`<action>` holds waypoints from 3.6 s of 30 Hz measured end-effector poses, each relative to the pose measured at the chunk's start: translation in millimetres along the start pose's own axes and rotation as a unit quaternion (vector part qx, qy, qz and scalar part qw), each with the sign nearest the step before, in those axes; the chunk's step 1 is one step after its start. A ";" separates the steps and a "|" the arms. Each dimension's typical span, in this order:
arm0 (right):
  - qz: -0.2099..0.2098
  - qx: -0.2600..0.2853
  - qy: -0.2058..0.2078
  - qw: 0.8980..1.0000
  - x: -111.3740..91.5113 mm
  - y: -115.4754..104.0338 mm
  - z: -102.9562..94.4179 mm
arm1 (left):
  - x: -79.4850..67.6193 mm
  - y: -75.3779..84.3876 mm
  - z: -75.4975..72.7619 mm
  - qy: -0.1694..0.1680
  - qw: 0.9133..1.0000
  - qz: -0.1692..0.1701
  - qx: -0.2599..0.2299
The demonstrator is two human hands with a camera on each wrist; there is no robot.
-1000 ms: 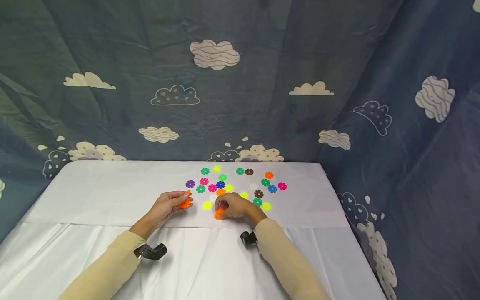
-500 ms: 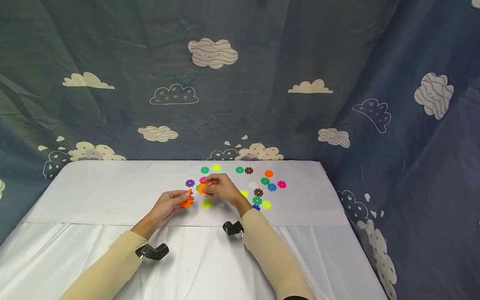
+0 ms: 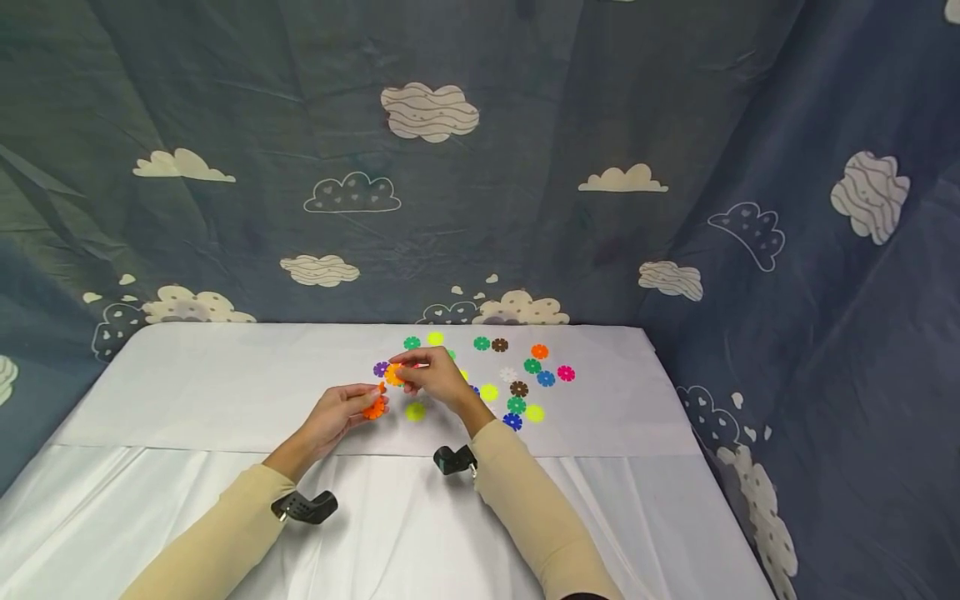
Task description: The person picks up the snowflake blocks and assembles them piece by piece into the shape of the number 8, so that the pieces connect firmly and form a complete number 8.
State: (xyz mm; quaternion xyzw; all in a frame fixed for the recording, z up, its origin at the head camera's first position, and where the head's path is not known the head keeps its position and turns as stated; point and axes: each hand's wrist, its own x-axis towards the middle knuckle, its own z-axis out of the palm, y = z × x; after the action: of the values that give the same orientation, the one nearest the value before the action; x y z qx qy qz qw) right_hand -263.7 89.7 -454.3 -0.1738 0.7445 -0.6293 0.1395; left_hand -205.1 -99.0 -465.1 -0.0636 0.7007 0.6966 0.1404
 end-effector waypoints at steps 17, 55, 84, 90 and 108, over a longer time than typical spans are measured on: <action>-0.015 -0.031 -0.016 0.999 -2.5 -6.8 4.6 | -0.4 -0.4 3.6 -0.017 1.000 0.019 0.006; 0.040 -0.013 -0.008 0.999 -12.5 16.6 12.8 | -1.2 -30.9 14.9 0.006 0.999 0.016 0.044; 0.076 -0.004 -0.008 0.997 -15.0 36.3 2.8 | 14.9 -39.4 -1.3 0.030 0.999 -0.012 0.041; 0.077 -0.163 0.086 0.980 -19.5 37.6 -42.4 | 18.5 -36.5 -6.3 0.016 0.999 -0.034 0.036; 0.137 -0.353 0.100 0.920 -29.3 49.0 -69.7 | 19.6 -37.7 -5.1 0.010 0.999 -0.048 0.016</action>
State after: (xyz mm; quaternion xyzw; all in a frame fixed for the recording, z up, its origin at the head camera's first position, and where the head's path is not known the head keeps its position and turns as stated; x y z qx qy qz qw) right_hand -271.1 171.6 -491.2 -0.0439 0.9450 -0.3145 0.0789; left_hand -213.6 -102.8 -506.9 -0.1015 0.7089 0.6775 0.1676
